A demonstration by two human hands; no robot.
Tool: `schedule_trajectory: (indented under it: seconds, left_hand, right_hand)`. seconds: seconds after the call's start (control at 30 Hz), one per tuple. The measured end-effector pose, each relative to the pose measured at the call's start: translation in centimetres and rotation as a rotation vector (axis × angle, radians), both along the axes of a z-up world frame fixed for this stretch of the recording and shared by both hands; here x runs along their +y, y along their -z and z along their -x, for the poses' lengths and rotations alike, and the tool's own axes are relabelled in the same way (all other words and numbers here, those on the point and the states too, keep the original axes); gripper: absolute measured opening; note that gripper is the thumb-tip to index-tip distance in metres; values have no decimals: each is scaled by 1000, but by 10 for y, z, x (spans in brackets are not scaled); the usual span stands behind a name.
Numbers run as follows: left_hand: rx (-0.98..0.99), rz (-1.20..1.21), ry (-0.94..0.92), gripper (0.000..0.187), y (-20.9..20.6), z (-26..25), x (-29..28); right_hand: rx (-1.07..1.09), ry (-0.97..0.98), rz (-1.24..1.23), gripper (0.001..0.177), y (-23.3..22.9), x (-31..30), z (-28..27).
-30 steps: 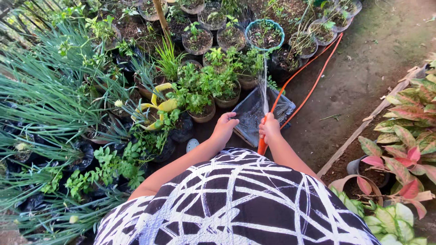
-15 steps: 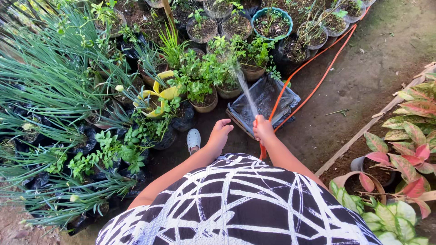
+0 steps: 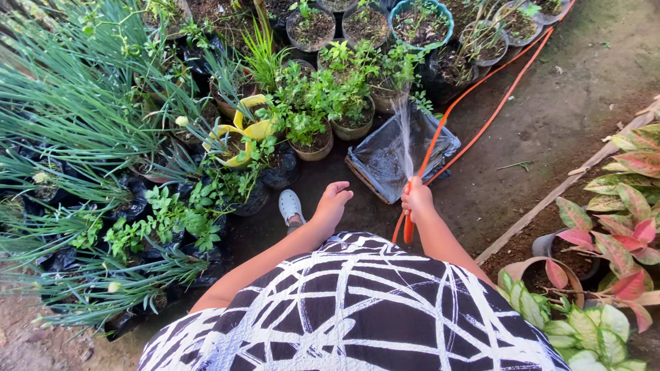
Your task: The person waters potted plants and ground-level greenery with a hose, moving the water stream between different containers and garden beds, and finally adjusts the water flow at a faucet.
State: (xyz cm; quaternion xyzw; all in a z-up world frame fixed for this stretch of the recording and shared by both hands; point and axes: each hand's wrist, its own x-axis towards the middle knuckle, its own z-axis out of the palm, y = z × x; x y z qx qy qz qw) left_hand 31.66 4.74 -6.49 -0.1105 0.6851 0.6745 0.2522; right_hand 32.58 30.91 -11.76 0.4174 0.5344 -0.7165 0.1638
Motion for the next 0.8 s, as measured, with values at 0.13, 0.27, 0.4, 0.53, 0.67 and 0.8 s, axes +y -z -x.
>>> schedule_trajectory:
  seconds: [0.13, 0.27, 0.4, 0.53, 0.67, 0.8]
  left_hand:
    - [-150, 12, -25, 48, -10, 5, -18]
    - [-94, -1, -47, 48, -10, 13, -30]
    - [-106, -8, -88, 48, -11, 26, -42]
    - [-72, 8, -118, 48, -11, 40, -53]
    - [-44, 13, -140, 47, -8, 55, -67]
    - [-48, 9, -162, 47, -11, 75, -76]
  right_hand:
    - [-38, -7, 29, 39, -5, -17, 10]
    - [-20, -30, 15, 39, -12, -24, 20]
    - [-49, -37, -21, 41, -12, -32, 36]
    - [-28, -53, 9, 41, -6, -43, 54]
    - [-37, -67, 32, 38, -6, -59, 68]
    - [-34, -77, 52, 39, -9, -71, 86]
